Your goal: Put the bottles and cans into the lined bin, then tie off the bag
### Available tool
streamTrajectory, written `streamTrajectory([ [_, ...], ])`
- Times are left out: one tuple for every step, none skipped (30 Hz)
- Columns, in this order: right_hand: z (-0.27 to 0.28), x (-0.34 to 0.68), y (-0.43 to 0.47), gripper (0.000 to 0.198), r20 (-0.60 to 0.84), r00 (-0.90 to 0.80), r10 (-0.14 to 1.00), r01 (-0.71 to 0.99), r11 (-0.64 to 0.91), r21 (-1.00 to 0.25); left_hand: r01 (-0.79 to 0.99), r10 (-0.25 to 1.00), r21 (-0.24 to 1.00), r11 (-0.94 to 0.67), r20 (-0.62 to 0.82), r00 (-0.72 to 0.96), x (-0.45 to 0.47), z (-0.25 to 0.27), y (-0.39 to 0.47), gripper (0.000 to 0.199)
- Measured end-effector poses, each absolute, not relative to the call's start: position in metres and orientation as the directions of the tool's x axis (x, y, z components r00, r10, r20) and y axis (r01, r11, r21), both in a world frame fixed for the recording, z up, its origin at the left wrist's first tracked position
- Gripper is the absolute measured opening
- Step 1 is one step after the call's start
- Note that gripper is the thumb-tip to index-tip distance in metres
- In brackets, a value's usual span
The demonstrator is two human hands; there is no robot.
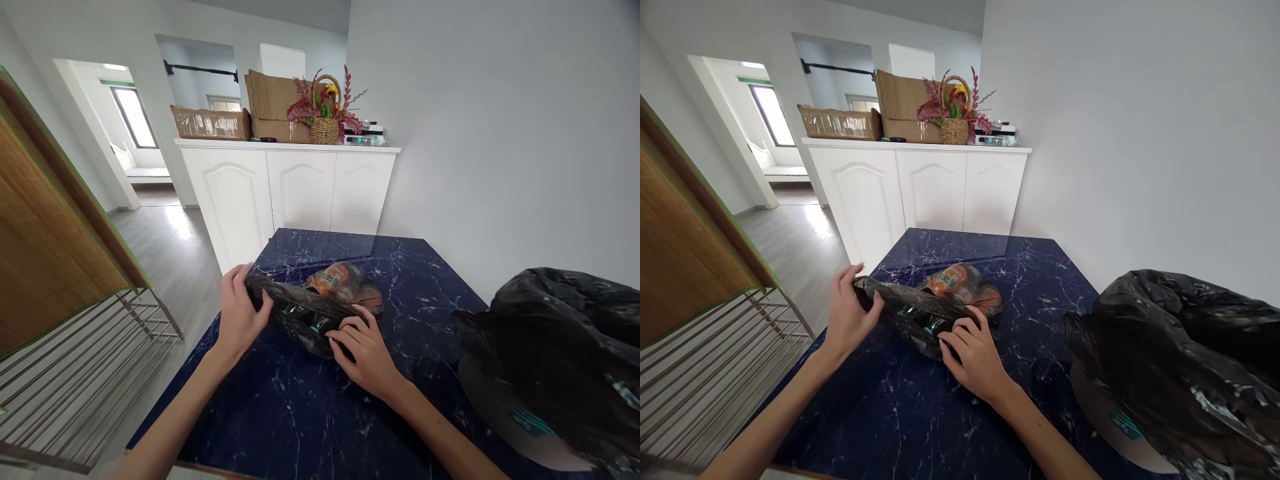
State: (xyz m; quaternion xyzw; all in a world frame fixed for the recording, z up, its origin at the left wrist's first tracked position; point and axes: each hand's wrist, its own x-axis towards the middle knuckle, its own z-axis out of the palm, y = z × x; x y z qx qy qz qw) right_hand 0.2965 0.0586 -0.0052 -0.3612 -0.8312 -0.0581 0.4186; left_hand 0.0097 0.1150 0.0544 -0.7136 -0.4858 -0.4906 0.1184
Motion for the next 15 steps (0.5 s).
streamTrajectory([
  [-0.005, 0.295, 0.057, 0.02, 0.734, -0.395, 0.552, 0.634, 0.742, -0.217, 0.807, 0.457, 0.144, -0.572, 0.874, 0.168, 0.011, 0.052, 0.104, 0.05],
  [-0.005, 0.293, 0.056, 0.02, 0.727, -0.401, 0.558, 0.623, 0.747, -0.23, 0.773, 0.364, 0.013, -0.634, 0.887, 0.284, 0.013, 0.049, 0.093, 0.043],
  [-0.006, 0.292, 0.055, 0.021, 0.716, -0.408, 0.566, 0.617, 0.749, -0.24, 0.72, 0.309, -0.078, -0.69, 0.868, 0.39, 0.016, 0.045, 0.083, 0.037],
  [-0.006, 0.291, 0.054, 0.021, 0.705, -0.417, 0.573, 0.615, 0.749, -0.245, 0.662, 0.29, -0.131, -0.738, 0.824, 0.487, 0.019, 0.041, 0.074, 0.033],
  [-0.007, 0.291, 0.054, 0.021, 0.696, -0.428, 0.577, 0.617, 0.749, -0.241, 0.615, 0.302, -0.155, -0.773, 0.763, 0.572, 0.023, 0.037, 0.067, 0.03],
  [-0.009, 0.29, 0.054, 0.022, 0.69, -0.438, 0.576, 0.622, 0.749, -0.23, 0.587, 0.331, -0.167, -0.792, 0.69, 0.643, 0.026, 0.034, 0.062, 0.028],
  [-0.01, 0.29, 0.055, 0.024, 0.688, -0.448, 0.571, 0.628, 0.748, -0.212, 0.58, 0.364, -0.183, -0.793, 0.621, 0.694, 0.029, 0.032, 0.061, 0.026],
  [-0.011, 0.291, 0.055, 0.027, 0.69, -0.455, 0.563, 0.637, 0.747, -0.19, 0.592, 0.4, -0.206, -0.779, 0.564, 0.723, 0.031, 0.029, 0.062, 0.025],
  [-0.012, 0.291, 0.056, 0.031, 0.691, -0.461, 0.557, 0.648, 0.743, -0.167, 0.625, 0.443, -0.228, -0.747, 0.531, 0.723, 0.032, 0.027, 0.066, 0.023],
  [-0.014, 0.291, 0.057, 0.035, 0.688, -0.468, 0.555, 0.66, 0.737, -0.146, 0.678, 0.493, -0.242, -0.695, 0.526, 0.693, 0.032, 0.026, 0.072, 0.02],
  [-0.015, 0.292, 0.057, 0.039, 0.68, -0.476, 0.558, 0.672, 0.729, -0.129, 0.736, 0.543, -0.244, -0.632, 0.538, 0.645, 0.031, 0.025, 0.078, 0.02],
  [-0.016, 0.292, 0.057, 0.042, 0.666, -0.486, 0.566, 0.683, 0.721, -0.115, 0.79, 0.589, -0.233, -0.567, 0.556, 0.587, 0.029, 0.024, 0.085, 0.021],
  [-0.017, 0.292, 0.058, 0.044, 0.65, -0.496, 0.576, 0.693, 0.714, -0.103, 0.837, 0.627, -0.214, -0.503, 0.576, 0.524, 0.027, 0.023, 0.092, 0.022],
  [-0.019, 0.292, 0.058, 0.047, 0.633, -0.505, 0.587, 0.702, 0.706, -0.094, 0.871, 0.651, -0.194, -0.451, 0.597, 0.469, 0.024, 0.022, 0.096, 0.023],
  [-0.02, 0.292, 0.058, 0.049, 0.619, -0.509, 0.598, 0.713, 0.696, -0.086, 0.894, 0.658, -0.175, -0.412, 0.621, 0.425, 0.023, 0.022, 0.098, 0.023],
])
